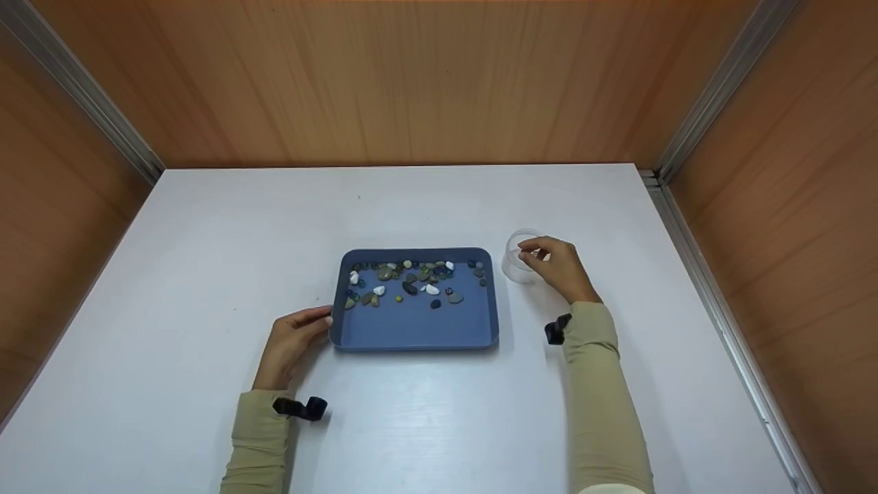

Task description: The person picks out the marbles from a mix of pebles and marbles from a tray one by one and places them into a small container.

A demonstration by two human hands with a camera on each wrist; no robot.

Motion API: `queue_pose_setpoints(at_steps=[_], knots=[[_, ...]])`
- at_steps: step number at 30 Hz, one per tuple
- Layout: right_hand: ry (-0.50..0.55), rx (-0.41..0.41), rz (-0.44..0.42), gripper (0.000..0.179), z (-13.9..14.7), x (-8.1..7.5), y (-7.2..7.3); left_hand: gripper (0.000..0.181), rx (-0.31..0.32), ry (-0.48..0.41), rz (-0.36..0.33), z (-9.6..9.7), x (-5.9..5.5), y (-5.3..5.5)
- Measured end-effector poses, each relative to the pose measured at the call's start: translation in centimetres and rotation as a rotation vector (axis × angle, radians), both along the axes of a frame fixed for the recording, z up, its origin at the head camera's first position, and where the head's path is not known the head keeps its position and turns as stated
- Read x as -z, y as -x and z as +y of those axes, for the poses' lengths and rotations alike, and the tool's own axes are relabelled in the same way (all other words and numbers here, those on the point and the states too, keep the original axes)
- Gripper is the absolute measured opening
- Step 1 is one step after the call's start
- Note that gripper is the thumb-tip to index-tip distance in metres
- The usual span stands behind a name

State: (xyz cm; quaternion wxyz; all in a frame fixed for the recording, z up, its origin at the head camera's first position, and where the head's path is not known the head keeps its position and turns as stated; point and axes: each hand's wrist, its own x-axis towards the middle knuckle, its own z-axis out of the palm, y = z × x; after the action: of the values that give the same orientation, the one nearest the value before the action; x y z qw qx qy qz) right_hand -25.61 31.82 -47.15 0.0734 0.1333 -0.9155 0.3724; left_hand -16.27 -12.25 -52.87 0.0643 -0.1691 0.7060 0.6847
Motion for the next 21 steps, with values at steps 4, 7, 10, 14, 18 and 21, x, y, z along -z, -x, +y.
queue_pose_setpoints(at_steps=[4,7,10,14,18,21], knots=[[0.004,-0.008,-0.007,0.025,-0.4,-0.1,0.2,0.027,-0.003,0.014,-0.006,0.0,0.0,0.1],[0.008,-0.014,-0.001,0.024,-0.7,-0.2,0.3,0.026,-0.008,0.017,-0.009,0.0,0.0,0.1],[0.006,-0.02,0.001,0.024,-1.0,-0.3,0.5,0.025,-0.011,0.015,-0.007,0.0,0.0,0.0],[0.023,-0.026,-0.025,0.026,-1.6,-0.4,0.6,0.026,-0.01,0.001,0.011,0.1,0.0,0.0],[0.058,-0.044,-0.052,0.026,-2.3,-0.7,0.6,0.026,-0.013,-0.034,0.026,0.1,0.0,0.1],[0.084,-0.066,-0.064,0.025,-2.7,-0.8,0.6,0.026,-0.014,-0.028,0.027,0.1,0.1,0.1]])
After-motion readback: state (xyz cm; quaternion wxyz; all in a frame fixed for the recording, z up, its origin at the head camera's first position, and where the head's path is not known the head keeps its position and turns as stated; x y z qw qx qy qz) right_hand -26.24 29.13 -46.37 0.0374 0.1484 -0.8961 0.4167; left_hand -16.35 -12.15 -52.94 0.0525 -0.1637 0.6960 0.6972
